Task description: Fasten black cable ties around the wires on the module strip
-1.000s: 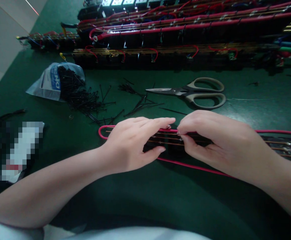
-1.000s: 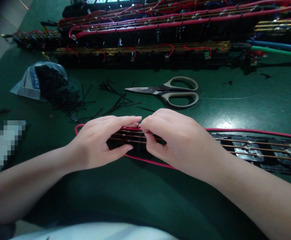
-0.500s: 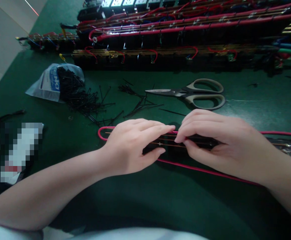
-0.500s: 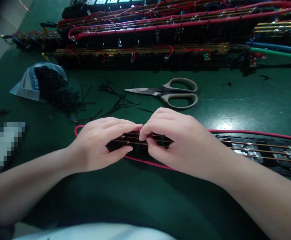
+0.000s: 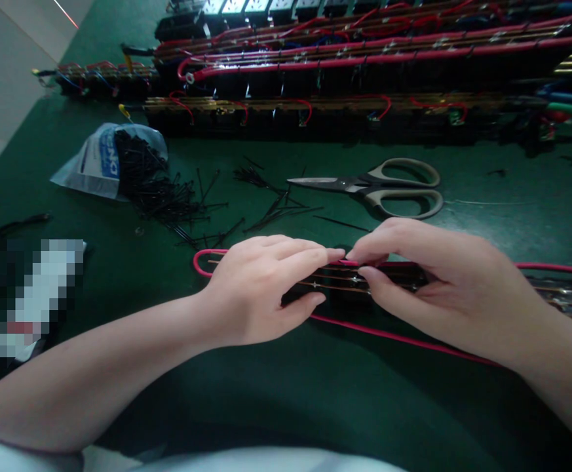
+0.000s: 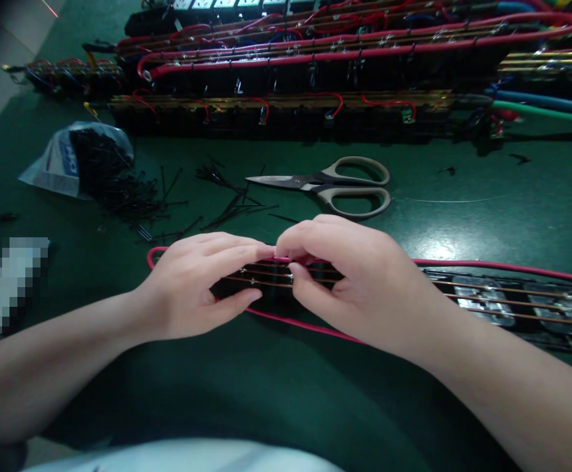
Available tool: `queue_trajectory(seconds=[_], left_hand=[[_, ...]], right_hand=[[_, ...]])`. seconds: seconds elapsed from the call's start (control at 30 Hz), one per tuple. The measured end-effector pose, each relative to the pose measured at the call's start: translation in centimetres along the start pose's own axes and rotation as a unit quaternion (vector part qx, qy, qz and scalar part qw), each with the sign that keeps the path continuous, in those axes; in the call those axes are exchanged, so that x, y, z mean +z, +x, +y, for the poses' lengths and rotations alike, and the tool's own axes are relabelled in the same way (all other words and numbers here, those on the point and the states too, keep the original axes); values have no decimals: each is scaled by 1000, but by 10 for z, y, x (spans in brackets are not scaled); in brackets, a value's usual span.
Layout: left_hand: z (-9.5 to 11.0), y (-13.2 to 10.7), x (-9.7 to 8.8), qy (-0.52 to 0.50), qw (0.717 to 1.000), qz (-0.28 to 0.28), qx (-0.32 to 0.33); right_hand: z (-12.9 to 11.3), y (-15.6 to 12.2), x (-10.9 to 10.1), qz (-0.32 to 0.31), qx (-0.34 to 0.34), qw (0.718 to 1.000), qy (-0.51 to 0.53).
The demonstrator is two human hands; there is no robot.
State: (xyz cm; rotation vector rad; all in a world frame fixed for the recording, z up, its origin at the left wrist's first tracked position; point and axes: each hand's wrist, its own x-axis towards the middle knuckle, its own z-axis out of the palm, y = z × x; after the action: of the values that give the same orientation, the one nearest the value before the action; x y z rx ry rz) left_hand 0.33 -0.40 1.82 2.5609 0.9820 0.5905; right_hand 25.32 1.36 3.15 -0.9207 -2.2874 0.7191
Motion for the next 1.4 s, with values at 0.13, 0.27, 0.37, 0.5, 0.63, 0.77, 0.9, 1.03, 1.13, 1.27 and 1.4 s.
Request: queue_trajectory(seconds=[0.13,0.27,0.37,0.5,0.63,0.77,0.9,1.03,1.13,1.27,1.4], left_hand=[[0,0,0,7,1000,4,2],[0,0,0,17,1000,4,-1],[0,0,0,20,1000,2,1],[0,0,0,33,999,-10,5],[0,0,0,49,998,-22,11],[-1,0,0,55,998,-24,15],[0,0,0,61,998,-25,15],[0,0,0,65,997,-29,12],[0,0,-1,67,997,-30,11],[0,1,-1,65,997,-29,11],[0,1,-1,63,998,-29,10]], right_hand=[[1,-3,1,4,-15,1000,-26],[3,-4,3,6,-16,999,-47],[3,-3,4,5,-23,998,-56],[3,-4,5,18,-32,997,-64],[2,-4,6,17,-28,997,-65],[3,-5,6,21,-30,997,-68],[3,-5,6,20,-30,997,-70],[2,-5,6,18,-21,998,-60],[2,-5,7,19,-13,999,-48],[2,-4,8,18,-10,999,-46],[3,-4,8,18,-13,999,-45]])
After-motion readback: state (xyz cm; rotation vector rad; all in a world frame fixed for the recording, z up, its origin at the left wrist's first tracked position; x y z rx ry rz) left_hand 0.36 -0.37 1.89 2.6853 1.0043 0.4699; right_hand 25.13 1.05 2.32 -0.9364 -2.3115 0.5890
